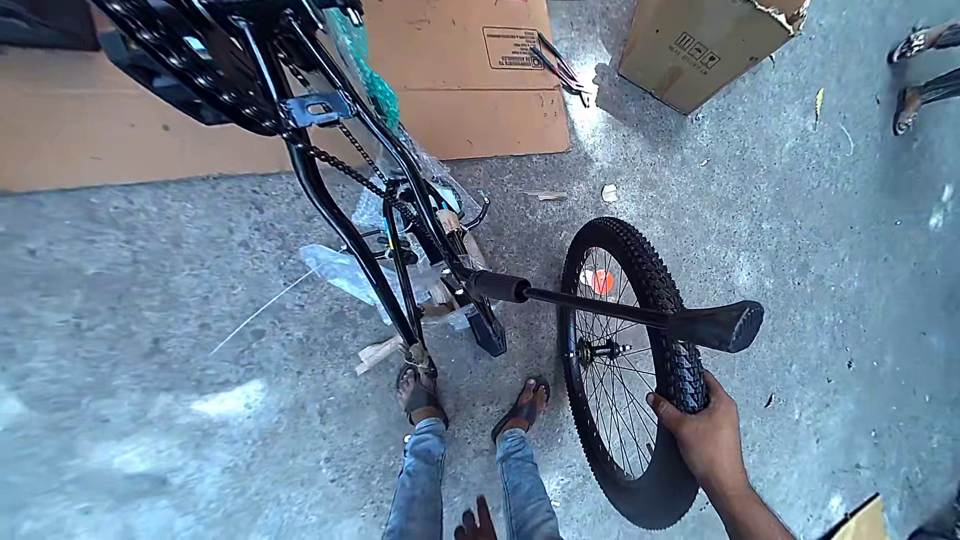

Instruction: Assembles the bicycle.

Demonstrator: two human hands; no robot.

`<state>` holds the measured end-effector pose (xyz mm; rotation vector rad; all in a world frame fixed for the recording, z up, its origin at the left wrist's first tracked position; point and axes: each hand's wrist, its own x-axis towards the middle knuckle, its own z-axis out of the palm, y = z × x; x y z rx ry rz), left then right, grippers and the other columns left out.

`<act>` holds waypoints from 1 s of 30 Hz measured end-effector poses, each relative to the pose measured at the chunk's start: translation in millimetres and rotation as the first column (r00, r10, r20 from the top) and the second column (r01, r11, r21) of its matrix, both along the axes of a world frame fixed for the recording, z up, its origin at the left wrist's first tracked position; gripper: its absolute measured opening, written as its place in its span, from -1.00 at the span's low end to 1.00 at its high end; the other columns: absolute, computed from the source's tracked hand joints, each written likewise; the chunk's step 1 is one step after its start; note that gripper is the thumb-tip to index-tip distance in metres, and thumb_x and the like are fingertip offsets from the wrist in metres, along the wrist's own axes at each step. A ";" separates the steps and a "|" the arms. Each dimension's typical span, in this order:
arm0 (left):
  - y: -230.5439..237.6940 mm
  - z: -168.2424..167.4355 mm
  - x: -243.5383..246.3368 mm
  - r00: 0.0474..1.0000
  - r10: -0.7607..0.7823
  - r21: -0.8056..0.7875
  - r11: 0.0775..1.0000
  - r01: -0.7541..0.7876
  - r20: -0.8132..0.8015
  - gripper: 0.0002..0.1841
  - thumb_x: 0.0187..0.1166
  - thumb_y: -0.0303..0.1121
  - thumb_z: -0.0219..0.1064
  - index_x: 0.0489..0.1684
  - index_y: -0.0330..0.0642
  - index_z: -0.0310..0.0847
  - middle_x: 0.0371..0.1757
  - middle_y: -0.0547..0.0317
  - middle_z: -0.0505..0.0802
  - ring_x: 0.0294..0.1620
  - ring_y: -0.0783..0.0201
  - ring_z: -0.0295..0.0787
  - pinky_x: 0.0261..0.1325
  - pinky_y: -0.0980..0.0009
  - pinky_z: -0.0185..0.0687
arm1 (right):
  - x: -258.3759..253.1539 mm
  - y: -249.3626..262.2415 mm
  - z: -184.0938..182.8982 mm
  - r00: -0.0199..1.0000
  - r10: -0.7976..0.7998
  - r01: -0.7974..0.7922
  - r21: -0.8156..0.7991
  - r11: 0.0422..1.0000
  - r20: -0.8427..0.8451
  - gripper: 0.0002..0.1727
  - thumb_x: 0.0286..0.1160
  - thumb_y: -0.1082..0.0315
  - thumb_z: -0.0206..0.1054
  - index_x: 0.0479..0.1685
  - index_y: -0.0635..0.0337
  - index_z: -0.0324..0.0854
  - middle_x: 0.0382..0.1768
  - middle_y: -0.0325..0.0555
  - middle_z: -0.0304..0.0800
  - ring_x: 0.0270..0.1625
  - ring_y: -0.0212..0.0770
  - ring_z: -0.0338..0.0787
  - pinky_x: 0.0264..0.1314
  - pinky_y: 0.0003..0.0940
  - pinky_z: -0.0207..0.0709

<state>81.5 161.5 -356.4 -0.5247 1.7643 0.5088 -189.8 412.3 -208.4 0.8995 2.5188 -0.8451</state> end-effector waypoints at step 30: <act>-46.1 -87.7 -328.5 0.863 -0.172 -0.210 0.975 0.079 -0.475 -0.70 0.63 -0.31 0.30 -0.01 -0.45 0.71 -0.01 -0.38 0.85 0.16 -0.36 0.77 0.46 -0.32 0.38 | 4.3 22.8 0.4 0.998 -0.030 0.030 -0.009 1.000 -0.056 -0.34 -0.29 0.14 0.74 0.04 0.05 0.74 -0.33 -0.23 0.89 -0.32 -0.29 0.90 -0.31 -0.27 0.82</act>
